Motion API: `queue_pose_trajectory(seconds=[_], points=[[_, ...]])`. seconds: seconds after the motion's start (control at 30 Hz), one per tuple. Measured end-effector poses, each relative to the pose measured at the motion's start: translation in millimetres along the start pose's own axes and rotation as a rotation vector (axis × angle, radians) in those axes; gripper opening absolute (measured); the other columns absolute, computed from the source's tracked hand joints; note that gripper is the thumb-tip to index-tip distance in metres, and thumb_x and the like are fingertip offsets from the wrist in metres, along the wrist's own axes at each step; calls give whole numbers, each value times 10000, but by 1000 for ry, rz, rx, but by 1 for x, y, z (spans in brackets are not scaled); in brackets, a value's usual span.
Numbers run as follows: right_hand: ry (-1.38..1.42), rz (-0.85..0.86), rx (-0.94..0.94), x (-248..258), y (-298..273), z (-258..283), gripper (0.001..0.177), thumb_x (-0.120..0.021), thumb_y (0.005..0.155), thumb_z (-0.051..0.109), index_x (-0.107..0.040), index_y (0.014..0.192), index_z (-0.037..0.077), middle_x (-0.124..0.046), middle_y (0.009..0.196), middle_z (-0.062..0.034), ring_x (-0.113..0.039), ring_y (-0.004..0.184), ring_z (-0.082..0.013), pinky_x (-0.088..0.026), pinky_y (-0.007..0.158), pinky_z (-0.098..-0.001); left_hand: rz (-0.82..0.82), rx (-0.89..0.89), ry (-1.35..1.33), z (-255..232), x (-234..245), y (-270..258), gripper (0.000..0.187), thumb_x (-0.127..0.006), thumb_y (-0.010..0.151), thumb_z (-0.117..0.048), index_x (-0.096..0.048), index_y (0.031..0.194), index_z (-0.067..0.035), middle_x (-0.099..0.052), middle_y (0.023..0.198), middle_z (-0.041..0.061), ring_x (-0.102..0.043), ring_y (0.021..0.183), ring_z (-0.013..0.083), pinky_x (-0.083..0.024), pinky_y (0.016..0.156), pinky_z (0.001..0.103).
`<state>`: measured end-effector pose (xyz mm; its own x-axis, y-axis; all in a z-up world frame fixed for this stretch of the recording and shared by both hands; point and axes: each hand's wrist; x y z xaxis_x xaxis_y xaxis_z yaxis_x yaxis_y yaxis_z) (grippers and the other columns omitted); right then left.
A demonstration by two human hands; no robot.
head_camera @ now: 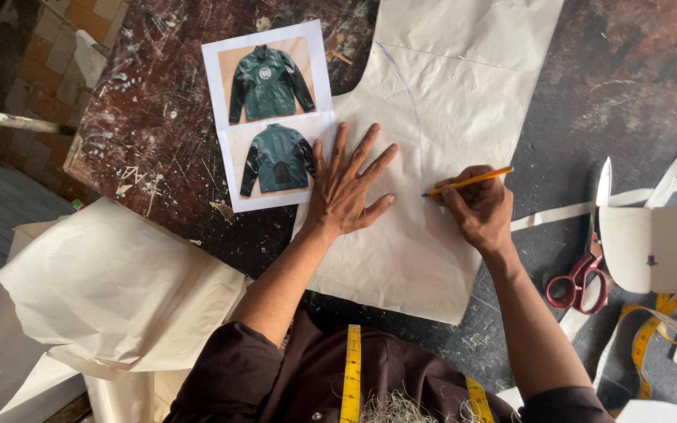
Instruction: The person traces and draws a garment pattern onto a large sheet of paper using a pencil, referencing a printed image of a jacket. They adjust the paper and reference image on the table while sketching the outline.
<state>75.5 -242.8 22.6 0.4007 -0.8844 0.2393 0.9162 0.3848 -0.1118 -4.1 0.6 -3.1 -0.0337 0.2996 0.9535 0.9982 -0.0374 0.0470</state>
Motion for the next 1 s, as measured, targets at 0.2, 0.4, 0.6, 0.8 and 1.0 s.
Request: queue_pose_trajectory(seconds=[0.2, 0.4, 0.6, 0.8, 1.0], points=[[89, 17, -136, 4, -8, -14, 124, -705, 960, -4, -640, 1055, -49, -743, 954, -164, -667, 837, -181, -550, 748, -327, -38, -49, -23, 0, -7, 1, 770, -439, 958, -705, -403, 1603, -286, -202, 1724, 91, -118, 1561, 487, -98, 1150, 780], [507, -56, -63, 31, -75, -33, 195, -675, 935, -20, -544, 1073, 21, -732, 977, -136, -736, 934, -199, -616, 850, -342, 5, -52, 26, -2, -5, 4, 776, -361, 962, -714, -377, 1604, -277, -190, 1721, 90, -80, 1569, 487, -61, 1160, 780], [42, -482, -199, 103, -183, -33, 193, -509, 866, -12, -643, 994, 42, -666, 857, -82, -614, 694, -200, -517, 574, -337, 54, -31, 25, 1, -12, 4, 796, -326, 944, -717, -314, 1620, -297, -121, 1733, 76, -12, 1555, 485, -3, 1152, 777], [-900, -440, -628, 125, -247, -16, 457, -801, 812, 488, -663, 955, 76, -699, 888, -112, -696, 800, -291, -533, 652, -443, 69, -60, 97, 4, -17, 7, 791, -334, 948, -705, -256, 1627, -307, -79, 1729, 75, 2, 1539, 503, -3, 1131, 779], [-842, -498, -591, 113, -261, -15, 561, -780, 799, 540, -654, 1076, 68, -725, 921, -117, -712, 832, -298, -544, 662, -446, -24, -91, 131, -21, -14, -19, 776, -336, 976, -674, -241, 1639, -281, -89, 1730, 82, -69, 1545, 493, -27, 1154, 772]])
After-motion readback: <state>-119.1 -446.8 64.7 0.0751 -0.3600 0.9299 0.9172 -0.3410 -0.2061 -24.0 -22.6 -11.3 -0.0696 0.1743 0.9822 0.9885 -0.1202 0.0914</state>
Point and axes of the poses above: each hand's wrist, its own y-axis towards the middle knuckle, its own x-axis out of the back of the hand, z = x × y
